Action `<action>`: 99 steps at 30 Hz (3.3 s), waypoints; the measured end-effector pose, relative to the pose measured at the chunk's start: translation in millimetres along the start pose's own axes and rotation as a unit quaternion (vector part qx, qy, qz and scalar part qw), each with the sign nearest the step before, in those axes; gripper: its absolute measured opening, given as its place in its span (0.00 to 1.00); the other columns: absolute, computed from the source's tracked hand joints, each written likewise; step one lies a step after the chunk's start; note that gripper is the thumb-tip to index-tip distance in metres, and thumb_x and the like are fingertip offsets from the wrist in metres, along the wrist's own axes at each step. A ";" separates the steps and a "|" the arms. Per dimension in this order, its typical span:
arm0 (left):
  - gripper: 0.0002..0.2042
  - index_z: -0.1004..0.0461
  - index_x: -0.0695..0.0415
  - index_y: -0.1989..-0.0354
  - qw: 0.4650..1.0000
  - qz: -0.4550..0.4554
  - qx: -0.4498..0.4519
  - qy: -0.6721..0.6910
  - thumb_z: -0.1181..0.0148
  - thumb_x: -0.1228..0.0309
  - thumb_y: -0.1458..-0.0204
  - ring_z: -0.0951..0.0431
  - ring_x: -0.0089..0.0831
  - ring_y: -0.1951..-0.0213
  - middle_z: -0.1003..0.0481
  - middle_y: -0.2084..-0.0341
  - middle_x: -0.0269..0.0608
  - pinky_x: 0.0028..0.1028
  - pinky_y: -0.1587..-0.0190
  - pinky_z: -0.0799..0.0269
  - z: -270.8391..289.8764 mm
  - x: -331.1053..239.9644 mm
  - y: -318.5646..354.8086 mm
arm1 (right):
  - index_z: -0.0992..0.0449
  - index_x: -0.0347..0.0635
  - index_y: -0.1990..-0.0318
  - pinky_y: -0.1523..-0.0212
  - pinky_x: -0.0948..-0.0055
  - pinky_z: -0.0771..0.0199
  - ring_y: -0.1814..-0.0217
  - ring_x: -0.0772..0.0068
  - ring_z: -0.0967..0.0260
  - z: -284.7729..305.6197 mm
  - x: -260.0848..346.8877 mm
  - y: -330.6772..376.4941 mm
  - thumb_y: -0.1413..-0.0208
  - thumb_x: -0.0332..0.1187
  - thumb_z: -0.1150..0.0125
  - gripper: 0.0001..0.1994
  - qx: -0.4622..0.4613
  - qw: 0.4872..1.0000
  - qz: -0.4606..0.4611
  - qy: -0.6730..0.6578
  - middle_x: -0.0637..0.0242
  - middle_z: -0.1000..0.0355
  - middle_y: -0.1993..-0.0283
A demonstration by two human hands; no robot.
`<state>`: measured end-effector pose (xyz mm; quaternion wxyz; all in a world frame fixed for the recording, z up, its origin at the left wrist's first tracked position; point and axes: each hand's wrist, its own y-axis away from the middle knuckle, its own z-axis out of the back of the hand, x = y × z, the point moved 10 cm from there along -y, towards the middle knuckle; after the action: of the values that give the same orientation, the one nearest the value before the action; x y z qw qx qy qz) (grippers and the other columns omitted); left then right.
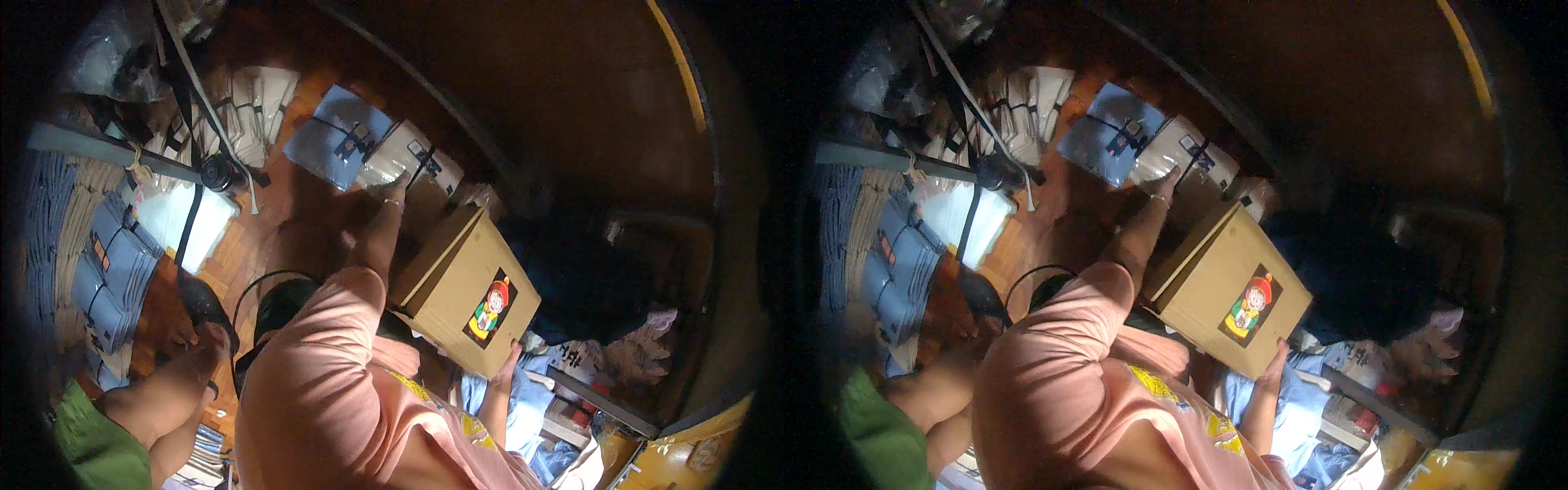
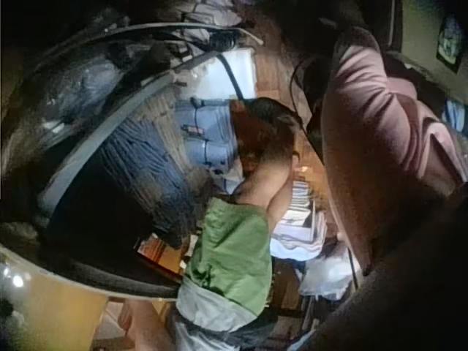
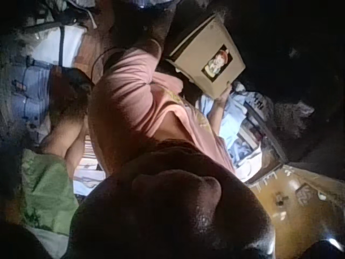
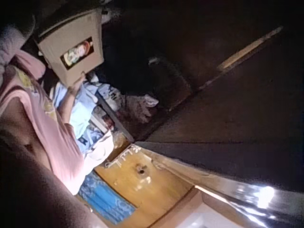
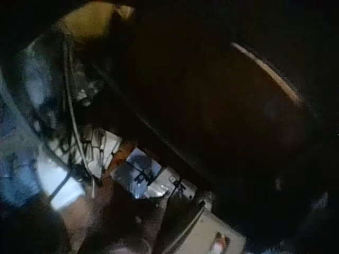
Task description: The person picks up packaged shirts and places them onto a stack on the workbench by hand.
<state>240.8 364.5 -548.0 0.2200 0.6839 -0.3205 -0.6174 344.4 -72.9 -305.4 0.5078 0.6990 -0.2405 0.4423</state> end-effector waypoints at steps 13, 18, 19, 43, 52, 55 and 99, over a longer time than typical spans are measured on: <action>0.39 0.40 0.72 0.49 0.984 0.146 -0.051 -0.087 0.38 0.48 0.59 0.29 0.45 0.53 0.31 0.55 0.58 0.37 0.48 0.36 -20.5 86.8 -94.4 | 0.33 0.41 0.53 0.58 0.67 0.28 0.58 0.63 0.31 -30.5 9.6 -9.1 0.63 0.50 0.38 0.31 0.043 0.999 -0.019 0.012 0.61 0.30 0.59; 0.37 0.47 0.67 0.43 0.984 0.036 -0.161 -0.073 0.38 0.55 0.56 0.34 0.50 0.49 0.38 0.49 0.62 0.40 0.49 0.38 18.2 41.8 -34.0 | 0.33 0.41 0.53 0.59 0.68 0.27 0.59 0.64 0.30 -4.2 0.0 3.4 0.60 0.51 0.40 0.29 0.010 1.000 0.001 0.013 0.61 0.29 0.59; 0.37 0.48 0.66 0.43 0.977 -0.005 -0.210 -0.035 0.39 0.57 0.55 0.35 0.51 0.49 0.39 0.49 0.62 0.40 0.49 0.38 41.9 36.3 -39.7 | 0.33 0.41 0.53 0.59 0.68 0.27 0.58 0.64 0.30 -17.2 6.1 -2.3 0.59 0.51 0.40 0.29 0.024 0.999 0.006 0.032 0.61 0.29 0.59; 0.23 0.26 0.58 0.62 0.890 -0.304 0.028 -0.338 0.38 0.53 0.63 0.25 0.45 0.63 0.25 0.68 0.51 0.37 0.57 0.32 60.5 -166.1 23.0 | 0.37 0.44 0.46 0.50 0.61 0.35 0.47 0.61 0.38 -7.0 -3.3 -8.9 0.57 0.55 0.44 0.33 0.074 0.997 -0.016 0.032 0.63 0.35 0.49; 0.15 0.26 0.62 0.66 0.775 -0.483 -0.039 -0.407 0.35 0.67 0.61 0.25 0.37 0.68 0.25 0.70 0.48 0.31 0.62 0.31 293.4 -288.7 252.1 | 0.36 0.44 0.47 0.51 0.62 0.35 0.49 0.61 0.37 -41.1 2.2 -6.4 0.60 0.53 0.42 0.33 0.112 0.993 -0.033 -0.016 0.64 0.33 0.51; 0.16 0.26 0.65 0.64 0.789 -0.429 -0.173 -0.405 0.36 0.68 0.60 0.26 0.30 0.68 0.25 0.69 0.45 0.28 0.62 0.32 381.8 -281.9 310.8 | 0.35 0.43 0.48 0.50 0.65 0.36 0.49 0.63 0.37 -23.9 -1.5 -12.0 0.58 0.52 0.43 0.31 0.062 0.997 -0.038 -0.024 0.64 0.33 0.52; 0.32 0.50 0.66 0.47 0.889 -0.300 -0.344 0.040 0.48 0.54 0.52 0.38 0.36 0.51 0.43 0.52 0.54 0.36 0.46 0.44 625.2 -212.7 -12.6 | 0.37 0.39 0.47 0.48 0.66 0.37 0.49 0.63 0.37 -27.3 13.4 10.2 0.49 0.50 0.49 0.28 0.031 0.999 0.012 -0.012 0.61 0.34 0.50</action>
<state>-380.0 583.6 -495.3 0.2583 0.6533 0.1420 -0.6973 332.8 -49.9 -286.2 0.4774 0.7169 -0.2412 0.4471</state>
